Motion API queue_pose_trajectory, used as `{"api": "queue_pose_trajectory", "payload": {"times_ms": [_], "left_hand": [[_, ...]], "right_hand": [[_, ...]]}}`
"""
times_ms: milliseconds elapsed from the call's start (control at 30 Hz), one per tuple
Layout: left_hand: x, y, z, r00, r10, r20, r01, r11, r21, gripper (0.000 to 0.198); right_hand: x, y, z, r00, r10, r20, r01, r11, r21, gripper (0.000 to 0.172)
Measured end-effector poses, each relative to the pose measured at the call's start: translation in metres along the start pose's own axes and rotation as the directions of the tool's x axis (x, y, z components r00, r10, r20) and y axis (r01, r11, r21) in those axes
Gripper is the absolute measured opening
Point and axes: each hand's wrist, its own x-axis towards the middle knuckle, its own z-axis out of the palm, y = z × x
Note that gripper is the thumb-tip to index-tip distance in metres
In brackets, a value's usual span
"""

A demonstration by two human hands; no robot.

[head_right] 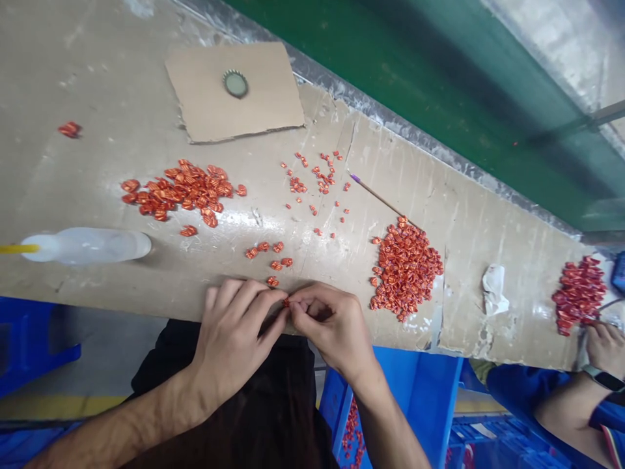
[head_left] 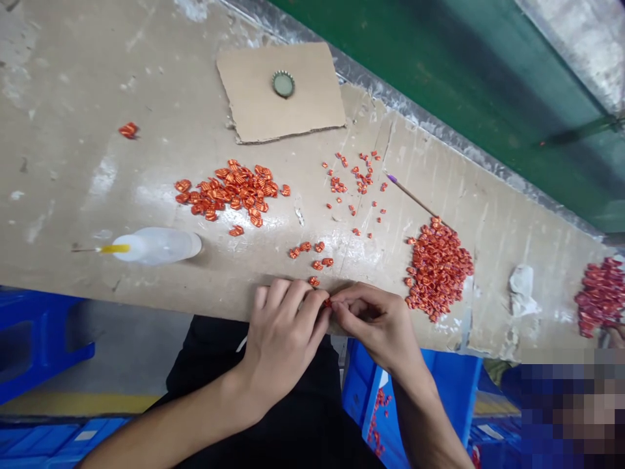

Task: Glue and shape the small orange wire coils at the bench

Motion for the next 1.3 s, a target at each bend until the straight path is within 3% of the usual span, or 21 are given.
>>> {"api": "queue_pose_trajectory", "payload": {"times_ms": [167, 400, 633, 733, 800, 867, 1067, 1233, 1300], "left_hand": [[0.000, -0.001, -0.001, 1.000, 0.004, 0.003, -0.004, 1.000, -0.027, 0.005], [0.000, 0.000, -0.001, 1.000, -0.001, -0.012, 0.001, 1.000, -0.026, 0.009], [0.000, 0.000, -0.002, 1.000, 0.006, -0.007, -0.006, 1.000, -0.030, 0.009], [-0.001, 0.000, -0.003, 1.000, 0.019, 0.006, -0.019, 0.999, -0.047, 0.006], [-0.001, 0.000, -0.003, 0.999, 0.037, 0.017, -0.036, 0.997, -0.067, 0.006], [-0.002, -0.001, -0.004, 0.998, 0.059, 0.025, -0.056, 0.994, -0.090, 0.008], [-0.001, -0.008, -0.013, 0.998, 0.059, -0.004, -0.059, 0.978, -0.198, 0.012], [0.005, -0.017, -0.019, 0.991, -0.019, -0.132, 0.016, 1.000, -0.022, 0.014], [0.008, -0.020, -0.020, 0.991, -0.035, -0.133, 0.037, 0.999, 0.016, 0.012]], "right_hand": [[0.004, -0.004, 0.001, 1.000, -0.003, -0.006, 0.003, 1.000, -0.009, 0.011], [0.007, 0.001, -0.001, 0.991, 0.129, 0.016, -0.130, 0.990, 0.049, 0.018], [0.015, -0.014, -0.011, 0.979, 0.167, 0.115, -0.168, 0.986, 0.005, 0.021], [0.028, -0.020, -0.015, 0.995, 0.070, -0.074, -0.074, 0.996, -0.059, 0.021], [0.039, -0.020, -0.017, 0.962, -0.053, -0.268, 0.013, 0.989, -0.149, 0.020], [0.050, -0.017, -0.017, 0.910, -0.179, -0.374, 0.082, 0.962, -0.259, 0.022], [0.067, -0.010, -0.017, 0.821, -0.465, -0.332, 0.212, 0.788, -0.578, 0.014], [0.068, -0.011, -0.019, 0.783, -0.549, -0.292, 0.200, 0.668, -0.717, 0.014], [0.066, -0.012, -0.019, 0.786, -0.533, -0.312, 0.188, 0.688, -0.700, 0.014]]}}
